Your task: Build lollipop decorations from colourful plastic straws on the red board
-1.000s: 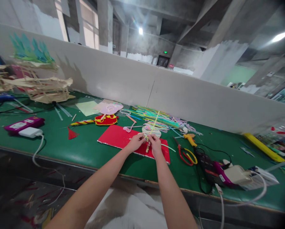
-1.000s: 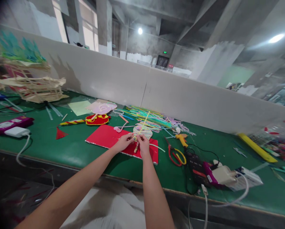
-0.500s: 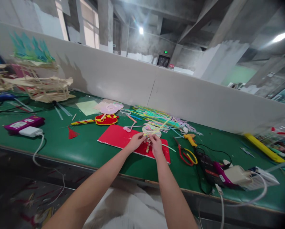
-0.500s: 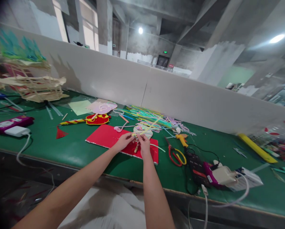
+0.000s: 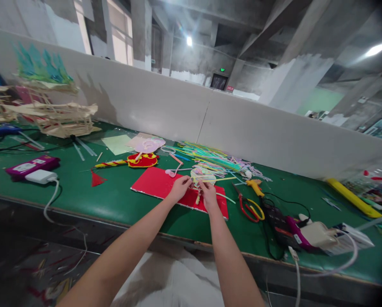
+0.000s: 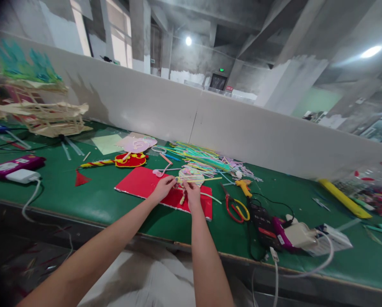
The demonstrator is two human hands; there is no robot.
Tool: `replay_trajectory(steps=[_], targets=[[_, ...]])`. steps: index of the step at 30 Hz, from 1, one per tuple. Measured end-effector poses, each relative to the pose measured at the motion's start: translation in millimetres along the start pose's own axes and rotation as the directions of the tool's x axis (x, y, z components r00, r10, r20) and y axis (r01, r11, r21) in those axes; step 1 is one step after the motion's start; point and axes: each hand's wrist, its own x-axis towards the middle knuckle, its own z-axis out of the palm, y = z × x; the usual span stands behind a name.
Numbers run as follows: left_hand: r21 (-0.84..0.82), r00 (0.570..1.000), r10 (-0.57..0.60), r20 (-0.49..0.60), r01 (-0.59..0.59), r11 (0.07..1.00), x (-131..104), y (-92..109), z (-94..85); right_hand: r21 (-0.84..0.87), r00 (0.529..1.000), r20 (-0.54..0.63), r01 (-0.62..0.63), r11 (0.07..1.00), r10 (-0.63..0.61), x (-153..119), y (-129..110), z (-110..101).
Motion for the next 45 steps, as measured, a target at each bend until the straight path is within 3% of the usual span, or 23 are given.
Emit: replay_trajectory(steps=[7, 16, 25, 33, 45], targets=[[0.132, 0.999, 0.035, -0.007, -0.034, 0.991, -0.6, -2.2, -0.4, -0.031, 0.999, 0.021, 0.027, 0.999, -0.026, 2.9, 5.4, -3.5], [0.204, 0.981, 0.060, 0.186, -0.098, 0.974, -6.4, 5.2, 1.8, -0.074, 0.996, 0.035, 0.081, 0.994, -0.078, 2.6, 4.3, -3.9], [0.127, 1.000, 0.010, -0.006, -0.009, 0.992, -2.3, -1.1, 2.0, -0.020, 0.999, 0.026, 0.041, 0.999, -0.040, 3.6, 5.8, -3.6], [-0.005, 0.998, -0.029, 0.053, 0.030, 1.000, -1.4, 5.4, 3.4, -0.056, 0.998, 0.028, 0.054, 0.997, -0.052, 3.4, 5.7, -5.2], [0.053, 1.000, -0.023, 0.001, 0.023, 0.998, 1.0, -6.5, 1.0, -0.080, 0.999, 0.017, 0.036, 0.996, -0.034, 0.7, 4.0, -2.7]])
